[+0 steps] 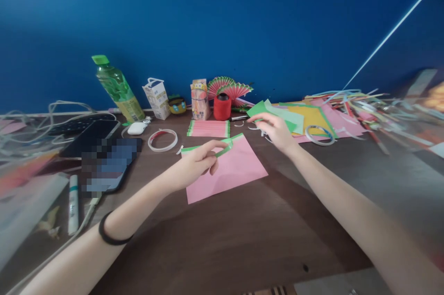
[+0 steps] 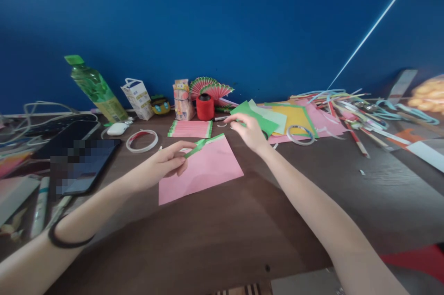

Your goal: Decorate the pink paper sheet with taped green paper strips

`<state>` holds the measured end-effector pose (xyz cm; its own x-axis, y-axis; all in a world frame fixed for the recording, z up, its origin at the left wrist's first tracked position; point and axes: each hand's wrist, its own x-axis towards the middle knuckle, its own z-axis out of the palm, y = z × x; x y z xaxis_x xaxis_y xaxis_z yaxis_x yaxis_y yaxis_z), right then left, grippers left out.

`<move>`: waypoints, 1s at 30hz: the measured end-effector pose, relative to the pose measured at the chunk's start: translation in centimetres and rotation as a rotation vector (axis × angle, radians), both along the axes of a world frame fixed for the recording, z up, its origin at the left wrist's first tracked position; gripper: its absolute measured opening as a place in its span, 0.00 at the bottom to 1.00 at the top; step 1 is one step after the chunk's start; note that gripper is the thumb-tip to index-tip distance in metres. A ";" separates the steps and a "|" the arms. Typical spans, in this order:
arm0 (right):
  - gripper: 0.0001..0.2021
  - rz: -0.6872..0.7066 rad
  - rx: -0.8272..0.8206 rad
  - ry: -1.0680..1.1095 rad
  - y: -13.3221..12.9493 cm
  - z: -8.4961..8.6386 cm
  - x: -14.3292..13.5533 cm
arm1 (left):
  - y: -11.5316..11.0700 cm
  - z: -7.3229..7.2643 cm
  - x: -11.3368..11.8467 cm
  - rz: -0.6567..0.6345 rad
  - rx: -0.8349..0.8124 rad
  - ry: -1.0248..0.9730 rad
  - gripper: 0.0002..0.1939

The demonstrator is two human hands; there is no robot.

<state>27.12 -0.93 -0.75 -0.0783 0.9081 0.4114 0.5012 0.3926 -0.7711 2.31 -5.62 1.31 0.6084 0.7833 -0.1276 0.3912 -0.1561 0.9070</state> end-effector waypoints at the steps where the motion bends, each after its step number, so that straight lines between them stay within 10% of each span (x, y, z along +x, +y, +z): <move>1: 0.10 0.137 0.001 -0.030 -0.8 0.7 -1.0 | -0.2 0.3 0.0 -0.022 0.035 0.044 0.17; 6: 0.09 0.567 -0.105 -0.192 -4.5 2.8 -4.4 | -1.1 1.1 0.3 -0.104 0.166 0.159 0.13; 15: 0.10 0.506 -0.361 -0.104 -4.6 2.9 -4.0 | -1.3 2.3 0.0 -0.167 -0.062 0.175 0.17; 30: 0.13 0.718 -0.395 -0.056 -4.8 4.6 -2.8 | -0.4 3.0 -0.9 -0.064 0.083 0.169 0.08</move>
<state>24.36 -5.73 3.86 -0.7067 0.7058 0.0499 0.2732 0.3372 -0.9009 1.45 -6.06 4.34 0.6325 0.7560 -0.1686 0.5239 -0.2572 0.8120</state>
